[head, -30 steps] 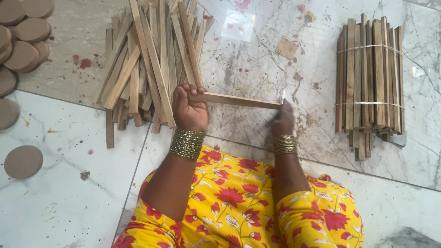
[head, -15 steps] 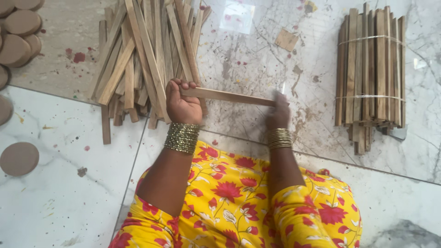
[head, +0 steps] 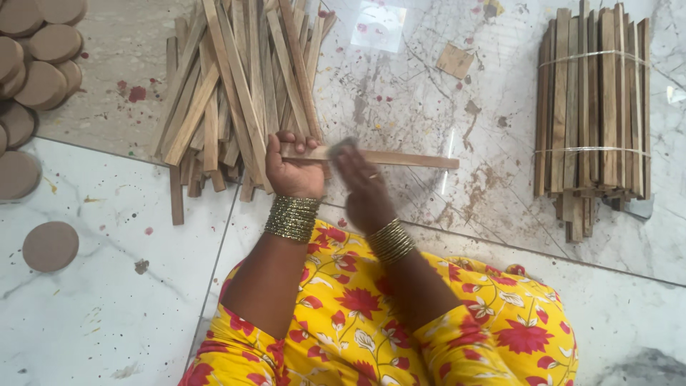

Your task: The person sits on the floor and sands flat wooden sticks one at a time, rubbing a sanding block along each stick's length and edges. Sanded sticks are placed into a bundle beside them, and unsanded sticks are taken from a pile on the floor.

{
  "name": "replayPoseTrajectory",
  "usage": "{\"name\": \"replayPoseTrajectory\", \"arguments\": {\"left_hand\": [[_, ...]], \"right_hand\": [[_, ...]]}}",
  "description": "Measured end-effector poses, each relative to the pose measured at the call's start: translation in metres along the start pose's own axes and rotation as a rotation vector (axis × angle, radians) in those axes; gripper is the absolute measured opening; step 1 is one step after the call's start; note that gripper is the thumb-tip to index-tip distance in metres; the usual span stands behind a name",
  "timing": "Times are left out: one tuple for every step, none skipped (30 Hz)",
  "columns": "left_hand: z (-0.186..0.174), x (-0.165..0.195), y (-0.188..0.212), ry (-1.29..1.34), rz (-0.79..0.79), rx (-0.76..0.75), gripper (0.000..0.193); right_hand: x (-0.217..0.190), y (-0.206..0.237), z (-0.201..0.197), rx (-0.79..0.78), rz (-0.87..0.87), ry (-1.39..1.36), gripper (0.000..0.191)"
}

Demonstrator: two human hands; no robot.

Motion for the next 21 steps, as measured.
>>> {"name": "replayPoseTrajectory", "arguments": {"left_hand": [[-0.001,0.001,-0.001,0.014,-0.007,0.019,0.033],[-0.001,0.0,-0.002,0.032,-0.013,0.041,0.035],[-0.002,-0.001,-0.002,0.053,-0.02,0.065,0.037],[-0.003,-0.002,0.0,0.046,-0.011,0.089,0.036],[-0.003,-0.004,-0.001,0.038,-0.001,0.105,0.036],[-0.002,-0.005,-0.003,0.027,0.01,0.115,0.035],[0.003,-0.008,-0.005,0.006,-0.01,0.071,0.034],[0.007,-0.013,-0.005,-0.017,-0.028,0.031,0.033],[0.01,-0.017,-0.003,-0.041,-0.046,0.001,0.031],[0.012,-0.018,-0.002,-0.049,-0.033,-0.029,0.031],[0.013,-0.019,-0.002,-0.058,-0.021,-0.056,0.03],[0.014,-0.019,-0.001,-0.065,-0.007,-0.086,0.029],[0.01,-0.021,-0.002,-0.069,-0.029,-0.062,0.031],[0.006,-0.022,-0.003,-0.074,-0.049,-0.039,0.032],[0.002,-0.022,-0.004,-0.082,-0.07,-0.014,0.034],[-0.002,-0.02,-0.003,-0.084,-0.069,0.0,0.036],[-0.006,-0.017,-0.003,-0.087,-0.069,0.011,0.038],[-0.009,-0.015,-0.004,-0.09,-0.068,0.022,0.04],[-0.015,-0.015,-0.004,-0.095,-0.087,0.073,0.042],[-0.022,-0.017,-0.003,-0.098,-0.109,0.127,0.045],[-0.027,-0.02,-0.003,-0.097,-0.131,0.177,0.047]], "right_hand": [[0.023,0.005,-0.009,0.032,0.062,-0.023,0.084],[0.061,0.011,-0.019,0.063,0.224,0.025,0.079],[0.099,0.023,-0.033,0.089,0.387,0.077,0.074],[0.132,0.034,-0.053,0.155,0.467,0.13,0.065],[0.161,0.044,-0.072,0.23,0.541,0.181,0.057],[0.184,0.056,-0.085,0.208,0.594,0.247,0.056],[0.2,0.063,-0.094,0.188,0.648,0.309,0.056],[0.211,0.067,-0.099,0.201,0.698,0.258,0.056],[0.213,0.071,-0.098,0.205,0.751,0.207,0.057],[0.207,0.073,-0.093,0.203,0.809,0.156,0.058],[0.179,0.06,-0.085,0.215,0.649,0.175,0.06],[0.145,0.042,-0.07,0.229,0.485,0.193,0.064],[0.109,0.029,-0.05,0.172,0.348,0.183,0.074],[0.073,0.016,-0.026,0.117,0.212,0.187,0.072],[0.037,0.011,-0.007,0.107,0.101,0.091,0.075],[0.007,0.009,0.006,0.096,-0.008,-0.007,0.079],[-0.006,0.005,0.012,0.106,-0.033,0.046,0.078],[-0.014,0.005,0.016,0.116,-0.058,0.099,0.076],[-0.012,0.007,0.015,0.123,-0.082,0.153,0.075],[0.005,0.012,0.006,0.157,-0.004,0.273,0.072],[0.029,0.017,-0.007,0.191,0.073,0.397,0.068]]}}
Point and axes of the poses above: each hand's wrist, its own y-axis away from the middle knuckle, its own z-axis out of the palm, x = y × z, the point moved 9 cm from there along -y, towards the middle knuckle, and after that the axes turned 1 degree about -z, right-handed, at the moved point
